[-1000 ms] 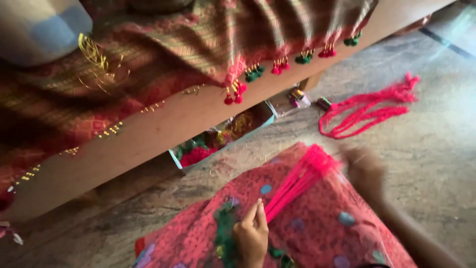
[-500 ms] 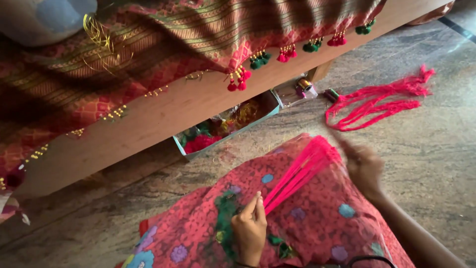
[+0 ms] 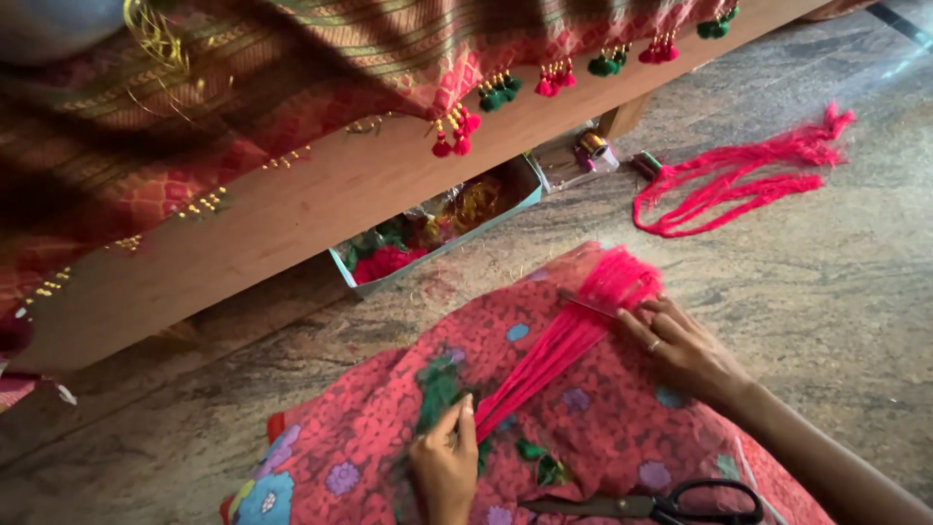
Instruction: Attaching decorative tassels and fringe (sari kuchu) to the edge of a fabric.
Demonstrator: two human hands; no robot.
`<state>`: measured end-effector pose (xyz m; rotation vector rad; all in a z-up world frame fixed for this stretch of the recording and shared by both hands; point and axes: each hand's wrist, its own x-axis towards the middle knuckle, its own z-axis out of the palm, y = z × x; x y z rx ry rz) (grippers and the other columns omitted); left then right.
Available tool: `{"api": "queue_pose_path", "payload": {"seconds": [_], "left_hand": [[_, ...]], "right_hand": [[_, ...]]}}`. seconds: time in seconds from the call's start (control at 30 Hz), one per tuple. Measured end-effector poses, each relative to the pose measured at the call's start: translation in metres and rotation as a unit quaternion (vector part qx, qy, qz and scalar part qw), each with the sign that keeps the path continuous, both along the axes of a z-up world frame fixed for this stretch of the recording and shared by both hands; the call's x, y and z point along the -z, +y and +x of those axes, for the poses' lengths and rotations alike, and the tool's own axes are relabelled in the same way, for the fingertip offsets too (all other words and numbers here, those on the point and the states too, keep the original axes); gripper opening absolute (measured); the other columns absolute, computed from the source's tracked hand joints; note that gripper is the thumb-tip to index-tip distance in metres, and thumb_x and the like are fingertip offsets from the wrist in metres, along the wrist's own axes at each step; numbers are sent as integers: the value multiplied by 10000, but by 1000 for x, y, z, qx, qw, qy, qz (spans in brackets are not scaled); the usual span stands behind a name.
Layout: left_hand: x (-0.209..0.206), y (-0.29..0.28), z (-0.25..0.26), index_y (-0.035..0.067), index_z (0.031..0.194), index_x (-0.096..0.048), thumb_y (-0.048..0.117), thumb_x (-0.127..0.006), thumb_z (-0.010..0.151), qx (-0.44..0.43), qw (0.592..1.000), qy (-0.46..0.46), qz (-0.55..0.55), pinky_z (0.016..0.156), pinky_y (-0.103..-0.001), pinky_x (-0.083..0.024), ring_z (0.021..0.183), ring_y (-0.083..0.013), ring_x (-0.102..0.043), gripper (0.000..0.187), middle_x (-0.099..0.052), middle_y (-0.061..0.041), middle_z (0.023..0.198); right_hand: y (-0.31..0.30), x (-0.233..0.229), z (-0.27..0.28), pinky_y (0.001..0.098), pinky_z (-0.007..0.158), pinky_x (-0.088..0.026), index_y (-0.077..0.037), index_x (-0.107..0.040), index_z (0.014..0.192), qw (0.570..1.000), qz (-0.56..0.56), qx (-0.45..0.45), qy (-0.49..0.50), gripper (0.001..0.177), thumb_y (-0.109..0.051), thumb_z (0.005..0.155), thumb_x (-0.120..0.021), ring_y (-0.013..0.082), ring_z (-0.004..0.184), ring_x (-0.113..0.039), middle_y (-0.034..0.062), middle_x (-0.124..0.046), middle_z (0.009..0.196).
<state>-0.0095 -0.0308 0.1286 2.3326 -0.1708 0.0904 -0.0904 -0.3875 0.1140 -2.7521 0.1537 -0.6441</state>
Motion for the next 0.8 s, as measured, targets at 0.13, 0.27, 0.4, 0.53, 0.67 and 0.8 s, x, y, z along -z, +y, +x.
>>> {"api": "queue_pose_path", "payload": {"seconds": [0.13,0.27,0.4,0.53,0.67,0.8], "left_hand": [[3,0,-2,204,1013,-844,365,-683,901,13,996,71,56,572,-457,-524,628,-361,-714,254,-707,-204,675],[19,-10,-7,183,980,-839,363,-670,908,33,997,35,55,576,-460,-542,673,-382,-714,257,-719,-199,714],[32,-14,-9,163,1015,-821,334,-645,926,65,997,16,27,589,-452,-566,715,-375,-728,261,-741,-187,789],[37,-14,-11,152,1020,-818,308,-647,927,52,998,17,35,602,-450,-573,728,-370,-734,249,-746,-186,802],[30,-14,-10,142,1017,-812,301,-645,930,49,998,23,29,591,-447,-571,727,-367,-737,247,-745,-184,798],[31,-18,-11,127,1014,-803,299,-641,946,60,998,11,5,573,-443,-566,718,-370,-731,246,-739,-188,790]], "right_hand": [[-13,4,1,461,790,-578,-121,-454,1471,995,-21,0,100,592,-88,896,-591,396,864,-697,225,-624,1098],[-20,1,12,483,745,-571,-145,-434,1466,979,90,97,157,560,-112,932,-600,375,806,-692,225,-667,1029],[14,-46,23,517,724,-574,-199,-362,1561,921,286,194,179,584,-106,1010,-529,375,739,-680,237,-693,849],[37,-16,22,553,815,-571,-238,-304,1631,977,180,94,69,717,11,966,-403,382,860,-693,229,-723,1030],[54,-48,30,587,978,-494,-299,-354,1551,975,-183,-128,-11,836,53,803,-474,372,1025,-705,182,-722,1095],[54,-59,35,600,1094,-433,-335,-290,1618,947,44,51,314,750,-60,944,-473,371,1059,-682,214,-693,1178]]}}
